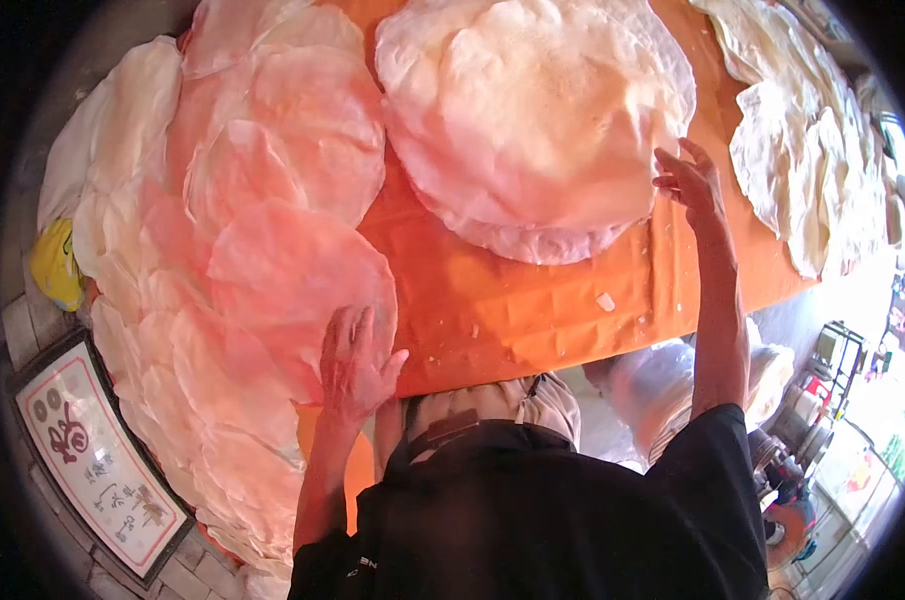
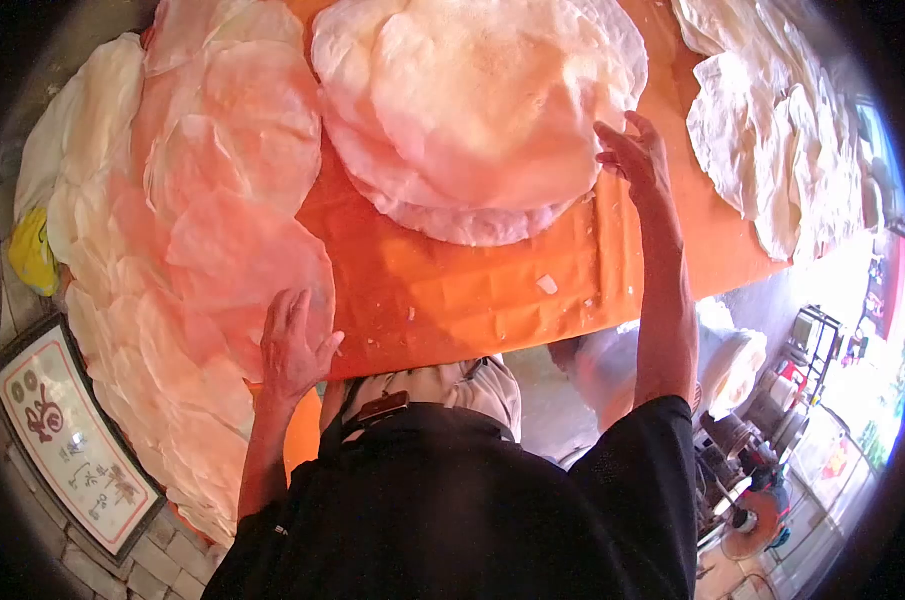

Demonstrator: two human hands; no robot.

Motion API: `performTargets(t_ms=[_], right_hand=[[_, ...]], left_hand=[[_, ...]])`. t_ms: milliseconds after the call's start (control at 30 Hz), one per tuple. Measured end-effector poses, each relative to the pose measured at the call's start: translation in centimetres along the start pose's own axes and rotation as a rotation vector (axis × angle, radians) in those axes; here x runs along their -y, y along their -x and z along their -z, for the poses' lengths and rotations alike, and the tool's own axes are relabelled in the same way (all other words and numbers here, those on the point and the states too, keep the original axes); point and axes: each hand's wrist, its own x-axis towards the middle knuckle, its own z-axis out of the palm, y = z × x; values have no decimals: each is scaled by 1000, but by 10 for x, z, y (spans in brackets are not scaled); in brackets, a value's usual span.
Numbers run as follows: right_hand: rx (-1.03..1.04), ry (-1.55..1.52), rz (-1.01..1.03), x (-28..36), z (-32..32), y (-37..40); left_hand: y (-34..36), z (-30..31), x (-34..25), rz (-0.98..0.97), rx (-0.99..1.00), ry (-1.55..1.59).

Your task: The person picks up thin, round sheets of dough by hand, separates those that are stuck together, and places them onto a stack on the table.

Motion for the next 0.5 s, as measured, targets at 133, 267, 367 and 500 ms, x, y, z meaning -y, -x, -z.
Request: performTargets(t_ms=[133,267,367,500], right_hand=[[-28,-258,341,-44,20,-30],[-430,243,415,-41,53,-36],[-94,-68,537,-23,-14,20],[649,16,69,-5,-190,146]], left_hand=[[29,-21,38,-4,-2,-62],[42,-16,37,-64,36,-7],[54,-18,49,-106,-47,-19],[64,-20,68,-184,-251,41]])
